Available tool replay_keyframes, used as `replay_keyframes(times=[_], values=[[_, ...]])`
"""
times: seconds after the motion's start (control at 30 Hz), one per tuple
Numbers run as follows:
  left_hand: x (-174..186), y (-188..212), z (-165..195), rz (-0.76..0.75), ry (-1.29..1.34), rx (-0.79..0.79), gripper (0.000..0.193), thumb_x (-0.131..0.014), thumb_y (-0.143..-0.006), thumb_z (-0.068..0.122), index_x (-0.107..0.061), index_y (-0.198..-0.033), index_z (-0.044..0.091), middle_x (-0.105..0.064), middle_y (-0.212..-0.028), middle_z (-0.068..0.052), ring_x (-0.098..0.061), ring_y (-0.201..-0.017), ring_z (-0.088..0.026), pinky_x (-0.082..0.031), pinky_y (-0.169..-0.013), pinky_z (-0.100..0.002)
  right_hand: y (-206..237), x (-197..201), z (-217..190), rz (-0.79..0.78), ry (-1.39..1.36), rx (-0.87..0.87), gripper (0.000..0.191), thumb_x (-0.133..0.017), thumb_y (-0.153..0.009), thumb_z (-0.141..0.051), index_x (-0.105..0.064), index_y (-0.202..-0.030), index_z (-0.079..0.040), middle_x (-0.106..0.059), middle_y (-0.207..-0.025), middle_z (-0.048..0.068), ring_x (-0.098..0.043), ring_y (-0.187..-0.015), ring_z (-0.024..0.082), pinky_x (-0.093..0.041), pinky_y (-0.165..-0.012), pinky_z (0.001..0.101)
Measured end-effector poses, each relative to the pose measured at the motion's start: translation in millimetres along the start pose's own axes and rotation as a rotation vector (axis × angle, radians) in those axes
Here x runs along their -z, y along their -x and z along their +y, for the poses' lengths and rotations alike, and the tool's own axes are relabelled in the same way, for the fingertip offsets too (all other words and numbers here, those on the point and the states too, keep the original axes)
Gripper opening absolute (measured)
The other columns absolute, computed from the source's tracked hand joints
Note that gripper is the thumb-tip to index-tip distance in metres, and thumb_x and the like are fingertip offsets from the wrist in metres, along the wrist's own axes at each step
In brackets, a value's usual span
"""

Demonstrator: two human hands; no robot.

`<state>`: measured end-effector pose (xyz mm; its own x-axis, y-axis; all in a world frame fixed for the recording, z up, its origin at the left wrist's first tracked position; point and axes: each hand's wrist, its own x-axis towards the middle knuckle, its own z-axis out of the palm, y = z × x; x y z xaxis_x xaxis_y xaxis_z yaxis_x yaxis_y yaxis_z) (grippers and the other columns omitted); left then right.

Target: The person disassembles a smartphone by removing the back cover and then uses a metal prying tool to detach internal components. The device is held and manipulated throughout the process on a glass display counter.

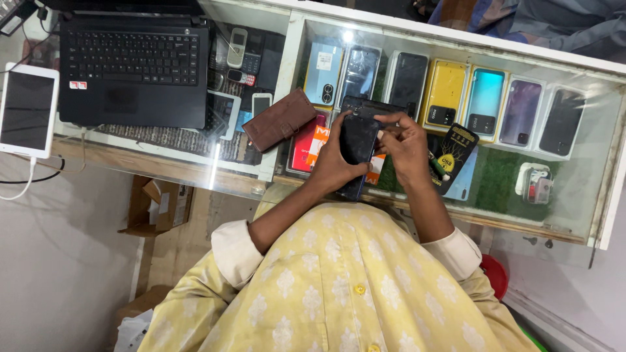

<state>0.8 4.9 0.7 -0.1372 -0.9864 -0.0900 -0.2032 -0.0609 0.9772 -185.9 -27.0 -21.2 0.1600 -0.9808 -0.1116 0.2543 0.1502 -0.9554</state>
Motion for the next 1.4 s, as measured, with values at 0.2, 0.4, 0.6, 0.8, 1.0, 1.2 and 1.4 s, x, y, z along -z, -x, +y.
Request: replay_keyframes(times=[0.2, 0.4, 0.6, 0.8, 1.0, 1.2, 1.4], values=[[1.3, -3.5, -2.1, -0.022, 0.022, -0.006, 0.115, -0.088, -0.063, 0.017, -0.023, -0.158, 0.014, -0.058, -0.139, -0.019, -0.061, -0.127, -0.030, -0.052, -0.105, -0.039, -6.1, 7.4, -4.8, 0.000, -0.054, -0.008, 0.020, -0.067, -0.099, 0.007, -0.072, -0.119, 0.006, -0.073, -0.096, 0.011, -0.067, -0.077, 0.009, -0.056, -0.066, 0.0215], [2.3, -4.1, -0.1, -0.063, 0.033, -0.046, 0.114, -0.089, -0.064, 0.015, -0.025, -0.159, 0.015, -0.058, -0.139, -0.019, -0.061, -0.127, -0.029, -0.051, -0.106, -0.039, -11.0, 12.1, -5.4, 0.073, -0.116, -0.086, 0.012, -0.064, -0.098, 0.005, -0.074, -0.105, 0.006, -0.075, -0.091, 0.013, -0.071, -0.073, 0.015, -0.061, -0.065, 0.0258], [8.0, -7.0, 7.4, -0.145, 0.058, 0.000, 0.114, -0.086, -0.065, 0.014, -0.023, -0.160, 0.016, -0.065, -0.128, -0.018, -0.068, -0.114, -0.028, -0.056, -0.097, -0.036, -20.5, 31.2, -11.5, -0.069, -0.220, -0.272, 0.009, -0.065, -0.098, 0.000, -0.072, -0.104, 0.002, -0.074, -0.094, 0.013, -0.075, -0.082, 0.019, -0.066, -0.076, 0.0355], [12.6, -16.6, 15.9, -0.248, -0.066, 0.045, 0.118, -0.085, -0.062, 0.014, -0.020, -0.160, 0.016, -0.072, -0.104, -0.016, -0.074, -0.089, -0.027, -0.058, -0.082, -0.037, -28.2, 47.5, -18.6, -0.167, -0.244, -0.381, 0.010, -0.067, -0.094, 0.003, -0.071, -0.103, 0.000, -0.075, -0.097, 0.012, -0.075, -0.086, 0.021, -0.065, -0.081, 0.0400], [15.8, -21.9, 15.5, -0.265, -0.075, -0.007, 0.118, -0.087, -0.062, 0.014, -0.022, -0.160, 0.016, -0.072, -0.102, -0.016, -0.074, -0.088, -0.029, -0.058, -0.079, -0.037, -32.0, 47.4, -18.4, -0.171, -0.245, -0.422, 0.007, -0.069, -0.093, 0.001, -0.070, -0.098, -0.003, -0.074, -0.094, 0.011, -0.074, -0.084, 0.020, -0.064, -0.082, 0.0405], [24.0, -23.8, 16.4, -0.328, -0.175, 0.037, 0.123, -0.088, -0.059, 0.019, -0.020, -0.161, 0.018, -0.072, -0.098, -0.021, -0.072, -0.090, -0.036, -0.057, -0.083, -0.041, -33.3, 44.9, -14.0, -0.195, -0.311, -0.482, 0.005, -0.069, -0.093, -0.003, -0.069, -0.092, -0.007, -0.071, -0.089, 0.003, -0.073, -0.081, 0.016, -0.063, -0.083, 0.0440], [41.8, -29.1, 20.6, -0.398, -0.212, -0.119, 0.121, -0.090, -0.057, 0.020, -0.024, -0.159, 0.018, -0.072, -0.107, -0.021, -0.073, -0.097, -0.038, -0.057, -0.084, -0.042, -36.1, 38.4, -13.1, -0.323, -0.400, -0.489, 0.004, -0.072, -0.091, -0.005, -0.069, -0.091, -0.007, -0.071, -0.088, 0.004, -0.070, -0.076, 0.015, -0.062, -0.087, 0.0428]])
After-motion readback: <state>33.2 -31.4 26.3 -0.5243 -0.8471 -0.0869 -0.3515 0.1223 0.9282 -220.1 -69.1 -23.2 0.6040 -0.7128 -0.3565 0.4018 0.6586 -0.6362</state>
